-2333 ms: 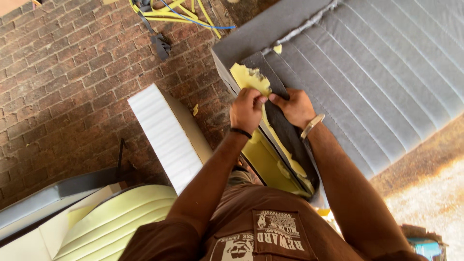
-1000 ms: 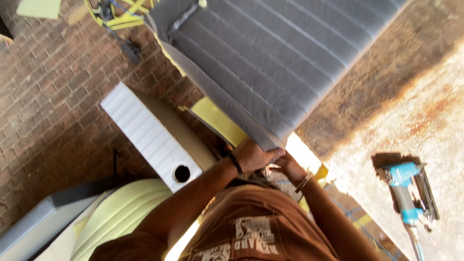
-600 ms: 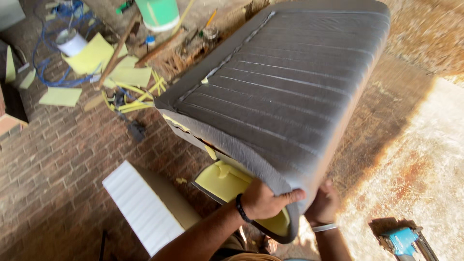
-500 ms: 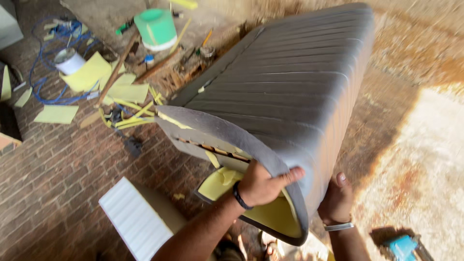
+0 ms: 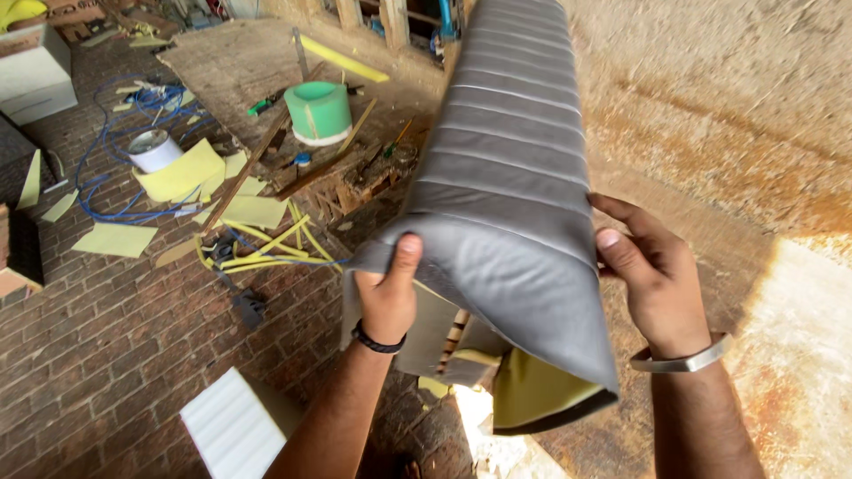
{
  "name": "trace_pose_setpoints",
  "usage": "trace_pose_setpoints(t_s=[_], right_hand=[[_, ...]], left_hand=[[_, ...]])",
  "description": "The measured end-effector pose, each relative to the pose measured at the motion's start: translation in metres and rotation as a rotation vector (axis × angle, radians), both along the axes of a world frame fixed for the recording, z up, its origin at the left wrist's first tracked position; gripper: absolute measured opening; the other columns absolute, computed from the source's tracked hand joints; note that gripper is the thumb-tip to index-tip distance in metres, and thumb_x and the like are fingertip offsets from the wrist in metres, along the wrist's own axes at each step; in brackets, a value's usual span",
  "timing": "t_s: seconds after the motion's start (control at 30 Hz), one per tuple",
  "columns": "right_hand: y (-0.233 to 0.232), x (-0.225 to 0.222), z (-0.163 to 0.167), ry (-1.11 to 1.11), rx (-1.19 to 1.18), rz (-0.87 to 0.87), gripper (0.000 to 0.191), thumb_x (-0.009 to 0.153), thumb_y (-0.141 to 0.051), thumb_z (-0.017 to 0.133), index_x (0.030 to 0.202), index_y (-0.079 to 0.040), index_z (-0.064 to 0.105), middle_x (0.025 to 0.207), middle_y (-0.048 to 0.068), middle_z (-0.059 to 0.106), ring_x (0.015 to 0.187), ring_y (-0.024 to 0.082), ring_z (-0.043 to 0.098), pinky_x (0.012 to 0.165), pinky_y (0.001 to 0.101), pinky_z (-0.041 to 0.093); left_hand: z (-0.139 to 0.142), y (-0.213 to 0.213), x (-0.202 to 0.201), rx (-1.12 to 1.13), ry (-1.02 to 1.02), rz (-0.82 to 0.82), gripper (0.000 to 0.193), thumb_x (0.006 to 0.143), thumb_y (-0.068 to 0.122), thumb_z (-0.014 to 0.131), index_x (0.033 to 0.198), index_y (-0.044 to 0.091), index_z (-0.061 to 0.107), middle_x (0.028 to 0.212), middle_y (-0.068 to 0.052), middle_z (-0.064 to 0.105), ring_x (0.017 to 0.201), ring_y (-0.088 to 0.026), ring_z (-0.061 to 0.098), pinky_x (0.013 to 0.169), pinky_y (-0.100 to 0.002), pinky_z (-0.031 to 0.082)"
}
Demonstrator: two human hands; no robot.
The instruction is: The person staples a grey fabric cover onto a seat cushion using a pneumatic staple gun, then flips the cushion and removes yellow foam padding from the underside by hand.
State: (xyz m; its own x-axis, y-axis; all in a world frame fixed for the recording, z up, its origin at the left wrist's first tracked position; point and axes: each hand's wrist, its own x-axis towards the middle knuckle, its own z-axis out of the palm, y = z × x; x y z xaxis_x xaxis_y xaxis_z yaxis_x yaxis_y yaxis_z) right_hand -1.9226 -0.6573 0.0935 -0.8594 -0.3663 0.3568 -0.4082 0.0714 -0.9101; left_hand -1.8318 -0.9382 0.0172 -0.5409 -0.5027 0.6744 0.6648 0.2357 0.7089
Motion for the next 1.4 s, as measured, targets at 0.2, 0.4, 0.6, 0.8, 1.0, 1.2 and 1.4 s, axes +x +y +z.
trace_pose_setpoints(t_s=[0.2, 0.4, 0.6, 0.8, 1.0, 1.2, 1.4], right_hand=[[-0.041, 0.051, -0.005, 0.531, 0.216, 0.28, 0.098, 0.09, -0.066, 0.06, 0.158, -0.001, 0.034, 0.152, 0.032, 0.051, 0.131, 0.041, 0.06, 0.105, 0.0492, 0.053], [-0.056, 0.103, -0.021, 0.391, 0.267, 0.161, 0.114, 0.071, -0.05, 0.08, 0.158, -0.001, 0.024, 0.145, 0.03, 0.052, 0.112, 0.038, 0.069, 0.092, 0.0459, 0.059], [-0.038, 0.093, -0.023, 0.423, 0.334, 0.168, 0.091, 0.074, -0.042, 0.083, 0.151, -0.013, 0.046, 0.154, 0.021, 0.053, 0.105, 0.026, 0.076, 0.085, 0.0388, 0.061], [-0.03, 0.099, -0.033, 0.786, 0.147, 0.102, 0.057, 0.078, -0.039, 0.079, 0.126, -0.009, 0.069, 0.132, 0.017, 0.069, 0.115, 0.031, 0.073, 0.099, 0.036, 0.062], [-0.039, 0.087, -0.04, 0.328, 0.016, 0.307, 0.012, 0.093, -0.016, 0.076, 0.099, -0.007, 0.079, 0.089, 0.001, 0.08, 0.071, 0.011, 0.069, 0.059, 0.0244, 0.058], [-0.058, 0.077, -0.039, 0.144, -0.148, 0.391, 0.004, 0.103, -0.003, 0.065, 0.1, -0.002, 0.067, 0.089, 0.003, 0.065, 0.08, 0.008, 0.058, 0.072, 0.0226, 0.05], [-0.062, 0.081, -0.047, 0.202, -0.28, 0.161, 0.005, 0.104, -0.006, 0.062, 0.1, -0.003, 0.064, 0.092, 0.0, 0.065, 0.078, 0.008, 0.056, 0.071, 0.0199, 0.047]], left_hand=[[-0.025, -0.043, 0.049, 0.312, 0.056, 0.069, 0.038, 0.105, 0.029, 0.07, 0.077, 0.012, 0.052, 0.077, 0.011, 0.044, 0.069, -0.002, 0.037, 0.06, -0.021, 0.03], [-0.03, -0.062, 0.056, 0.395, 0.11, -0.072, 0.025, 0.104, 0.024, 0.073, 0.088, 0.009, 0.061, 0.087, 0.007, 0.054, 0.08, -0.005, 0.046, 0.07, -0.025, 0.039], [-0.011, -0.069, 0.049, 0.527, 0.15, -0.223, 0.025, 0.098, 0.03, 0.076, 0.1, 0.006, 0.069, 0.099, -0.004, 0.069, 0.097, -0.02, 0.066, 0.09, -0.036, 0.054], [0.007, -0.042, 0.068, 0.504, 0.239, -0.381, 0.046, 0.095, 0.039, 0.071, 0.124, 0.004, 0.064, 0.127, -0.01, 0.069, 0.122, -0.022, 0.067, 0.109, -0.041, 0.053], [0.007, 0.045, 0.086, -0.111, 0.048, -0.537, 0.037, 0.102, 0.031, 0.072, 0.129, 0.008, 0.06, 0.123, -0.008, 0.07, 0.115, -0.018, 0.069, 0.104, -0.038, 0.059], [0.045, 0.061, 0.089, -0.473, -0.099, -0.015, 0.031, 0.1, 0.034, 0.072, 0.102, 0.003, 0.071, 0.092, -0.008, 0.075, 0.086, -0.021, 0.075, 0.075, -0.035, 0.058], [0.045, 0.051, 0.082, -0.696, -0.189, 0.173, 0.013, 0.1, 0.018, 0.071, 0.098, 0.007, 0.078, 0.07, -0.005, 0.071, 0.059, -0.019, 0.068, 0.055, -0.034, 0.053]])
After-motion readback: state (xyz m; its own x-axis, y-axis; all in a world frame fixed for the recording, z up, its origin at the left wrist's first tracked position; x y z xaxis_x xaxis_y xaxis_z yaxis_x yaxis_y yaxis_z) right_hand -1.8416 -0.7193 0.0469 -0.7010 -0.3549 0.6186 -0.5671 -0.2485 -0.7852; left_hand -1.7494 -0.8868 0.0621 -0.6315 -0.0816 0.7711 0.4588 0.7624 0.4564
